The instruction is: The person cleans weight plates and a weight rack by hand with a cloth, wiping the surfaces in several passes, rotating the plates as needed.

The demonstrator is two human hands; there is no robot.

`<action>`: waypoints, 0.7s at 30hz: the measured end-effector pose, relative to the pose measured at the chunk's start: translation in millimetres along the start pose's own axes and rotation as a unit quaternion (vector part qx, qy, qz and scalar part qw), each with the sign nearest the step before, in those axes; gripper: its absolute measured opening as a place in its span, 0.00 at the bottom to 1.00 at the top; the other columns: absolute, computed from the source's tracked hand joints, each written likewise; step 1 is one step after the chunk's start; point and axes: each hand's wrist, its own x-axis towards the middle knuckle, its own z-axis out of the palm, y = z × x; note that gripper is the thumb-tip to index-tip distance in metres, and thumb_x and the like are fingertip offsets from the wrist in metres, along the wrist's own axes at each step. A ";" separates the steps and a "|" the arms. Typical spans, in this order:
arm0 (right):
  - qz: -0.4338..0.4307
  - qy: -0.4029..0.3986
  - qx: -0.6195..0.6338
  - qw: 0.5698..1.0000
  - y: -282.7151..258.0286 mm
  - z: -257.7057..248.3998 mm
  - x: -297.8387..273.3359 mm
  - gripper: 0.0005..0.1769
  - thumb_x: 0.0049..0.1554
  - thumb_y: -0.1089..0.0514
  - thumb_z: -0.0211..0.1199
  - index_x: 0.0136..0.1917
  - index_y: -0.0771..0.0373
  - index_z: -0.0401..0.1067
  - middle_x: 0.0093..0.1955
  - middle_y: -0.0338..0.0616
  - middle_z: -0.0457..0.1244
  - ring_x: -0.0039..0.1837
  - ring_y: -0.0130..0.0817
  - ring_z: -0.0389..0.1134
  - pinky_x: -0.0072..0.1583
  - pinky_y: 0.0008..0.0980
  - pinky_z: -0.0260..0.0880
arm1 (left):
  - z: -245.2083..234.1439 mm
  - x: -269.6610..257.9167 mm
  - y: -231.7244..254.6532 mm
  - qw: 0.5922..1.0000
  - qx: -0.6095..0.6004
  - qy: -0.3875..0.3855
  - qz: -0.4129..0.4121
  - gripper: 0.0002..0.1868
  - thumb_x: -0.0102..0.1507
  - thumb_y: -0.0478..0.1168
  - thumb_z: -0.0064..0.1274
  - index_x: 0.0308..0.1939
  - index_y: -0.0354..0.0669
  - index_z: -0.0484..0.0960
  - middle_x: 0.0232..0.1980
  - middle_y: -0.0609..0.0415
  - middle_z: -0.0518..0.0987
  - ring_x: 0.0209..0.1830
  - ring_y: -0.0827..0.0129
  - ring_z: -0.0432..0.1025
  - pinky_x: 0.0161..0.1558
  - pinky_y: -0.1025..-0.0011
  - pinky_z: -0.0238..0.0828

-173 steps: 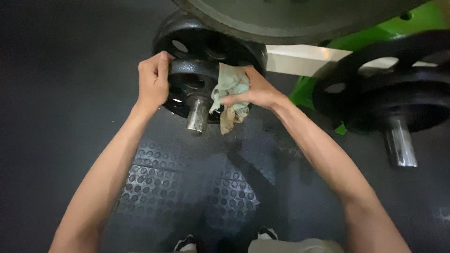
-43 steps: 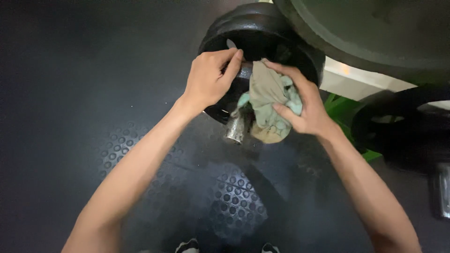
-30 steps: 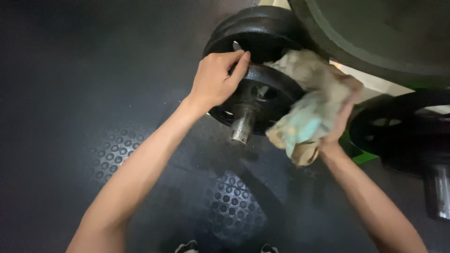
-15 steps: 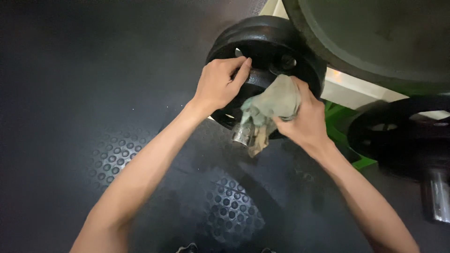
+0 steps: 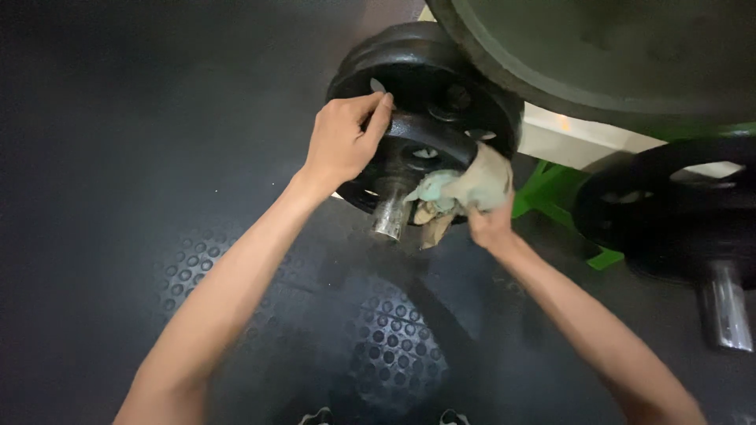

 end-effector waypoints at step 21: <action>0.077 -0.006 -0.024 0.997 -95.4 -18.1 57.8 0.48 0.46 0.57 0.84 0.73 0.66 0.63 0.72 0.47 0.60 0.74 0.37 0.62 0.76 0.38 0.61 | 0.7 -1.1 -1.2 1.000 -0.014 0.002 -0.018 0.18 0.73 0.44 0.44 0.37 0.37 0.82 0.26 0.43 0.76 0.25 0.51 0.73 0.31 0.61 0.66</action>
